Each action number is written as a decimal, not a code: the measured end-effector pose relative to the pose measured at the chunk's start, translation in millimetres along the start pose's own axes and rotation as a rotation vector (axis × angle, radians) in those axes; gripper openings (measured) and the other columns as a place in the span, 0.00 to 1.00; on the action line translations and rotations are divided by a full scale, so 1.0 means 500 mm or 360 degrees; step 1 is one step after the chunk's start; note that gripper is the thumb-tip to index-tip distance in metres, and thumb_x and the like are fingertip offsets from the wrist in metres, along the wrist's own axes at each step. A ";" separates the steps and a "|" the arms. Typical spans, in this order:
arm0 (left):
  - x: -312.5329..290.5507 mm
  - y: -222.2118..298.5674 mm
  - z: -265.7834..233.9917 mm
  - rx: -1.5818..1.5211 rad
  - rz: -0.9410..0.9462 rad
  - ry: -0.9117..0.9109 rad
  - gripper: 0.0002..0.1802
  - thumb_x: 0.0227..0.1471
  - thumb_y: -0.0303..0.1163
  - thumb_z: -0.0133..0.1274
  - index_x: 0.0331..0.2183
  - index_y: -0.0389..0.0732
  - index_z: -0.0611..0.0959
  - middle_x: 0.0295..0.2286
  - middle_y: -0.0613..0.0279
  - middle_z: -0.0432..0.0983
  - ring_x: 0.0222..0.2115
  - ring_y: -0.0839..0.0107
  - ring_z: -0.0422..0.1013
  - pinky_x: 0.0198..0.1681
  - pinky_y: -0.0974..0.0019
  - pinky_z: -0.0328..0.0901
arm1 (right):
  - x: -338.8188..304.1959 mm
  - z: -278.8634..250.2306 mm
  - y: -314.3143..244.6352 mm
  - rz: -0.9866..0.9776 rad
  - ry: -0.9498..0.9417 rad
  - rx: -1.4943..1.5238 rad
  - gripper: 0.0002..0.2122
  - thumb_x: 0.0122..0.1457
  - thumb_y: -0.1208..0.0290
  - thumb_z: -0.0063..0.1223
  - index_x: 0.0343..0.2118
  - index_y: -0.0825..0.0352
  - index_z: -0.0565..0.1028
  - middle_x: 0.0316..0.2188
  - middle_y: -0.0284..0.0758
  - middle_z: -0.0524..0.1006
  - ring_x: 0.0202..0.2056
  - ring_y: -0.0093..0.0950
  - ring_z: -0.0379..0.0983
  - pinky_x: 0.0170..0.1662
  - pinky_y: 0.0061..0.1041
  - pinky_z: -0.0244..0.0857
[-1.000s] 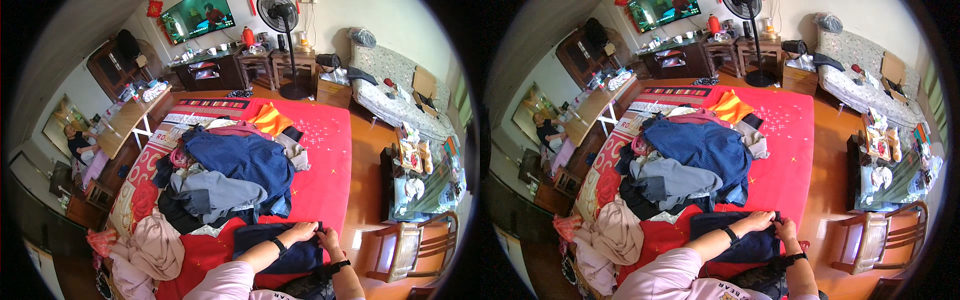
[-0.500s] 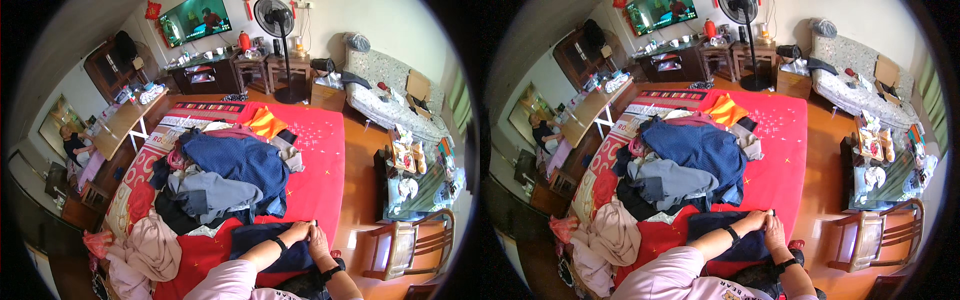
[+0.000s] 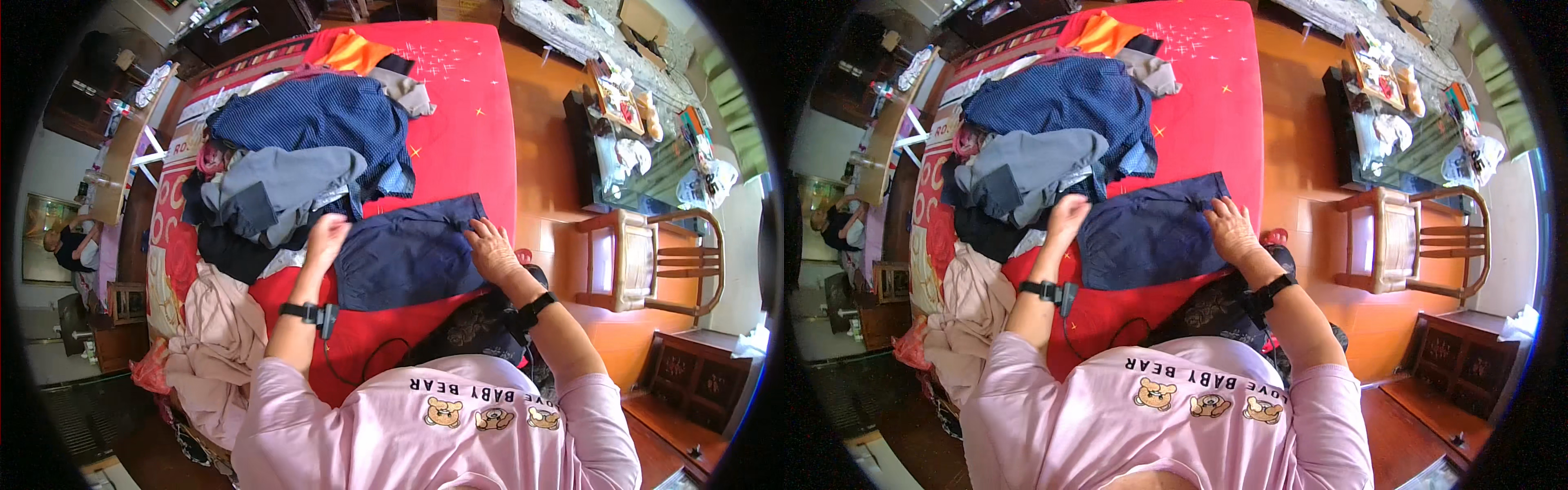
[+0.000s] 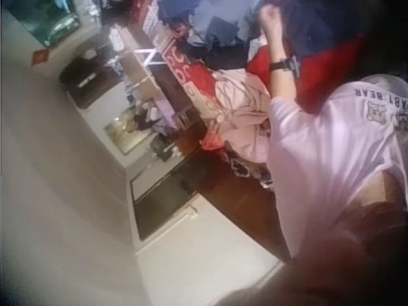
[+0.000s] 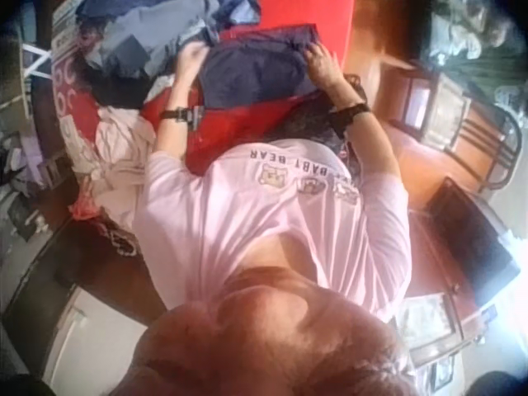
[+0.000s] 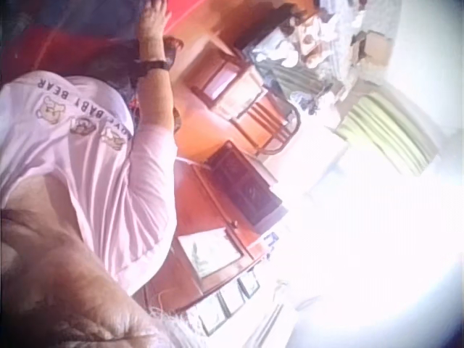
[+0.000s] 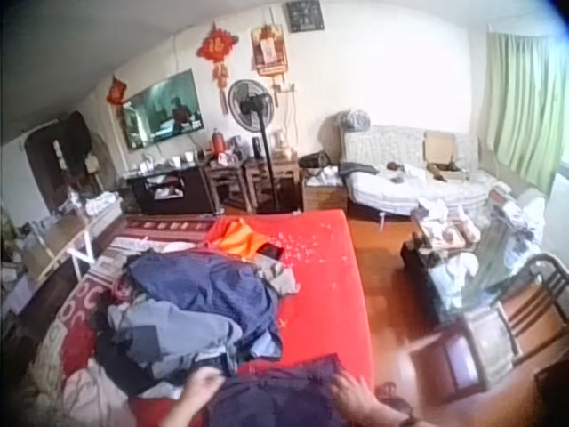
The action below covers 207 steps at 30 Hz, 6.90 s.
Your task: Folding laundry on a bed.
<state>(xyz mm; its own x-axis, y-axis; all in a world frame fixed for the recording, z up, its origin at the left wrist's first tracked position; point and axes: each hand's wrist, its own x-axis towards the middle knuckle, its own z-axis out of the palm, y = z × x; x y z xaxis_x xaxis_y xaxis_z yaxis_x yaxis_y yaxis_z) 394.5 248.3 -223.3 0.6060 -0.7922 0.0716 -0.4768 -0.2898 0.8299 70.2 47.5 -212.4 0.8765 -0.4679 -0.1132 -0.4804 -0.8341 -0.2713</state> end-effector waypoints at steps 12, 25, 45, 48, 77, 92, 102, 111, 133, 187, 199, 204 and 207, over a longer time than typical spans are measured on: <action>-0.121 -0.124 0.026 -0.0434 -0.0848 -0.0039 0.25 0.41 0.34 0.66 0.39 0.31 0.75 0.34 0.56 0.76 0.33 0.69 0.72 0.38 0.67 0.67 | 0.038 0.013 -0.099 -0.0077 -0.0359 -0.0065 0.30 0.53 0.75 0.45 0.61 0.59 0.56 0.64 0.37 0.48 0.64 0.42 0.44 0.60 0.48 0.48; -0.137 -0.063 -0.021 -0.0933 -0.1053 -0.0687 0.31 0.51 0.35 0.56 0.55 0.37 0.67 0.50 0.63 0.69 0.50 0.68 0.65 0.57 0.63 0.56 | 0.112 0.083 -0.161 -0.0289 -0.0068 -0.0252 0.35 0.48 0.50 0.56 0.59 0.52 0.59 0.63 0.38 0.50 0.62 0.47 0.44 0.56 0.62 0.44; -0.051 0.214 0.124 -0.0889 -0.0312 -0.0852 0.27 0.53 0.39 0.56 0.50 0.36 0.69 0.41 0.64 0.70 0.41 0.75 0.67 0.44 0.68 0.66 | 0.023 0.074 -0.124 -0.0089 -0.0365 0.1089 0.22 0.57 0.66 0.47 0.55 0.65 0.65 0.53 0.43 0.67 0.56 0.41 0.61 0.56 0.38 0.57; -0.044 0.229 0.196 -0.0872 -0.0465 -0.0874 0.40 0.49 0.45 0.59 0.55 0.36 0.58 0.35 0.60 0.72 0.32 0.73 0.71 0.27 0.70 0.69 | -0.021 -0.016 -0.112 0.0656 -0.0595 0.2400 0.20 0.61 0.56 0.41 0.51 0.63 0.68 0.44 0.33 0.73 0.41 0.28 0.70 0.46 0.29 0.64; 0.112 0.132 0.268 0.0808 0.0412 -0.0885 0.26 0.40 0.46 0.62 0.42 0.46 0.77 0.41 0.57 0.73 0.46 0.55 0.66 0.48 0.53 0.61 | -0.086 0.080 0.000 0.0493 0.0432 0.1177 0.22 0.46 0.74 0.55 0.46 0.73 0.66 0.38 0.53 0.74 0.44 0.48 0.70 0.48 0.35 0.64; 0.152 0.174 0.245 0.0633 0.0278 -0.1342 0.24 0.44 0.48 0.58 0.42 0.45 0.77 0.42 0.52 0.74 0.46 0.51 0.67 0.46 0.50 0.61 | -0.085 0.063 -0.001 0.0832 0.0170 0.0963 0.31 0.43 0.70 0.63 0.51 0.72 0.62 0.43 0.55 0.71 0.48 0.49 0.67 0.51 0.38 0.62; 0.191 0.100 0.219 0.0631 0.0304 -0.1454 0.19 0.47 0.45 0.55 0.37 0.41 0.79 0.36 0.49 0.77 0.42 0.51 0.70 0.44 0.54 0.64 | -0.076 0.076 -0.008 0.0879 0.0186 0.0893 0.29 0.44 0.73 0.61 0.50 0.70 0.63 0.43 0.54 0.71 0.47 0.49 0.67 0.51 0.38 0.62; 0.187 0.101 0.224 0.0577 0.0446 -0.1391 0.19 0.43 0.40 0.59 0.36 0.39 0.79 0.33 0.47 0.77 0.39 0.50 0.72 0.40 0.55 0.65 | -0.066 -0.042 -0.060 0.0440 0.0390 0.0259 0.24 0.43 0.70 0.60 0.45 0.66 0.67 0.37 0.43 0.70 0.45 0.45 0.65 0.49 0.41 0.61; 0.202 0.065 0.234 0.0480 0.0623 -0.0902 0.16 0.51 0.44 0.50 0.28 0.42 0.82 0.28 0.51 0.78 0.33 0.51 0.73 0.38 0.52 0.65 | -0.048 0.063 -0.091 -0.0730 -0.1027 0.0158 0.24 0.53 0.60 0.53 0.55 0.39 0.66 0.41 0.43 0.70 0.45 0.42 0.69 0.49 0.37 0.63; 0.093 0.257 0.414 0.1170 0.1402 -0.1121 0.25 0.52 0.35 0.47 0.53 0.52 0.70 0.59 0.55 0.54 0.61 0.52 0.47 0.56 0.34 0.49 | -0.156 0.000 0.020 0.0137 -0.0041 0.0376 0.13 0.49 0.66 0.57 0.36 0.65 0.72 0.34 0.42 0.74 0.41 0.40 0.70 0.46 0.37 0.64; 0.062 0.242 0.503 0.1469 0.1649 -0.0873 0.09 0.45 0.35 0.48 0.25 0.49 0.84 0.27 0.69 0.74 0.38 0.66 0.69 0.49 0.52 0.57 | -0.192 0.010 0.023 0.0120 0.0267 0.0334 0.05 0.50 0.68 0.52 0.28 0.63 0.75 0.28 0.39 0.76 0.37 0.40 0.71 0.47 0.38 0.60; 0.037 0.264 0.476 0.1644 0.1678 -0.0997 0.11 0.47 0.33 0.48 0.29 0.47 0.86 0.33 0.66 0.77 0.43 0.66 0.68 0.59 0.43 0.49 | -0.185 0.014 0.021 0.0155 0.0188 0.0290 0.06 0.51 0.67 0.52 0.27 0.62 0.75 0.29 0.39 0.76 0.37 0.40 0.71 0.46 0.38 0.60; 0.033 0.268 0.450 0.1769 0.1400 -0.1350 0.10 0.47 0.33 0.49 0.29 0.45 0.85 0.32 0.64 0.80 0.39 0.65 0.73 0.56 0.40 0.52 | -0.190 0.010 0.020 0.0112 0.0210 0.0293 0.06 0.51 0.66 0.52 0.27 0.63 0.75 0.29 0.39 0.76 0.37 0.40 0.71 0.46 0.38 0.60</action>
<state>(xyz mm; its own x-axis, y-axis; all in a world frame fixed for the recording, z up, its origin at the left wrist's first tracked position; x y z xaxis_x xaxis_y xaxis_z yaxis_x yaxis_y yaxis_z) 197.4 75.6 -235.3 -0.4000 -0.8521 -0.3376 -0.8840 0.4559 -0.1031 -17.4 85.1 -209.2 0.8233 -0.5675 -0.0152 -0.5155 -0.7362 -0.4385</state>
